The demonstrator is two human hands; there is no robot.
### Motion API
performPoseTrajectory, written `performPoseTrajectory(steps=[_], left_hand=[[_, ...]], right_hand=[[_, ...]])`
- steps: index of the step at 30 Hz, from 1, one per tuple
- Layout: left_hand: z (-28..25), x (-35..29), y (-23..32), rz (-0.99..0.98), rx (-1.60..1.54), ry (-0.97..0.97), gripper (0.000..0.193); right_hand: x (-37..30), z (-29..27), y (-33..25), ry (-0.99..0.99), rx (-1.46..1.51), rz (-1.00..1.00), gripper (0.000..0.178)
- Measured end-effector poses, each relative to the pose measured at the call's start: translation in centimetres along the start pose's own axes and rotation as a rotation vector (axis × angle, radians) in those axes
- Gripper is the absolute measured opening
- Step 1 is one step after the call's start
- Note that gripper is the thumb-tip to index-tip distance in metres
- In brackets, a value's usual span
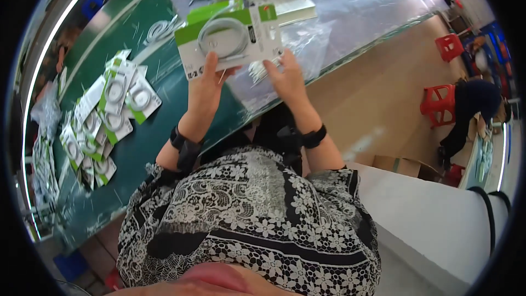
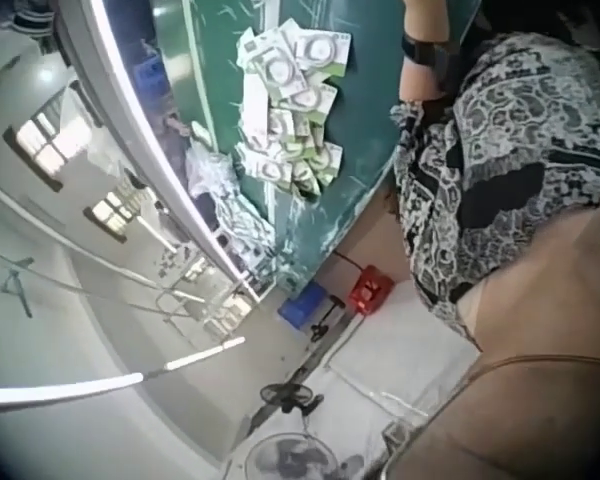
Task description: The person packages a cable by hand, picking up a cardboard backing and a plastic tie, threading the tie through the backing to secure the cable, and then placing the assembled unit onto a stack.
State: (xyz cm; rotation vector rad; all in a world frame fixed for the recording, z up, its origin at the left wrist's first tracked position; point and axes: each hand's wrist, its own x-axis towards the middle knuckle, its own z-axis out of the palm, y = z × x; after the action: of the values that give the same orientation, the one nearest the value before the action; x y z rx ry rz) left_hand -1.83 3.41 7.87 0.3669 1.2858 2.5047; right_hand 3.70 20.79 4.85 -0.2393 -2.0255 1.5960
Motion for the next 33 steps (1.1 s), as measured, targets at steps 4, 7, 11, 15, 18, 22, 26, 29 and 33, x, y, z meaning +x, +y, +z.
performPoseTrajectory(steps=[4,7,11,15,18,22,26,29,33], left_hand=[[-1.8,0.3,0.3,0.136,0.11,-0.013,0.038],[-1.9,-0.6,-0.1,0.189,0.128,-0.016,0.038],[-1.9,-1.1,-1.0,0.211,0.078,0.003,0.038],[-2.6,-1.4,-1.1,0.178,0.005,0.025,0.038],[-2.7,-1.5,-0.7,0.162,-0.023,0.018,0.038],[-2.6,-1.6,-0.4,0.185,-0.11,-0.02,0.038],[-2.5,-1.6,-0.1,0.19,-0.077,-0.013,0.037],[-2.6,-1.5,0.0,0.141,0.035,-0.043,0.037],[-2.0,-1.3,0.4,0.012,-0.227,0.058,0.034]], right_hand=[[-1.5,-0.8,-2.0,-0.132,-0.362,-0.188,0.015],[-2.1,0.8,-5.5,-0.05,-0.438,-0.38,0.018],[-1.0,3.3,-6.8,-0.097,-0.522,-0.79,0.027],[-0.6,4.3,-6.7,-0.09,-0.589,-0.765,0.033],[-0.7,4.4,-6.6,-0.072,-0.561,-0.71,0.036],[-0.3,4.1,-6.1,-0.093,-0.584,-0.798,0.038],[0.0,4.1,-5.7,-0.102,-0.574,-0.813,0.039],[0.3,4.0,-5.6,-0.115,-0.568,-0.817,0.04],[-0.3,4.5,-4.8,0.05,-0.555,-0.9,0.037]])
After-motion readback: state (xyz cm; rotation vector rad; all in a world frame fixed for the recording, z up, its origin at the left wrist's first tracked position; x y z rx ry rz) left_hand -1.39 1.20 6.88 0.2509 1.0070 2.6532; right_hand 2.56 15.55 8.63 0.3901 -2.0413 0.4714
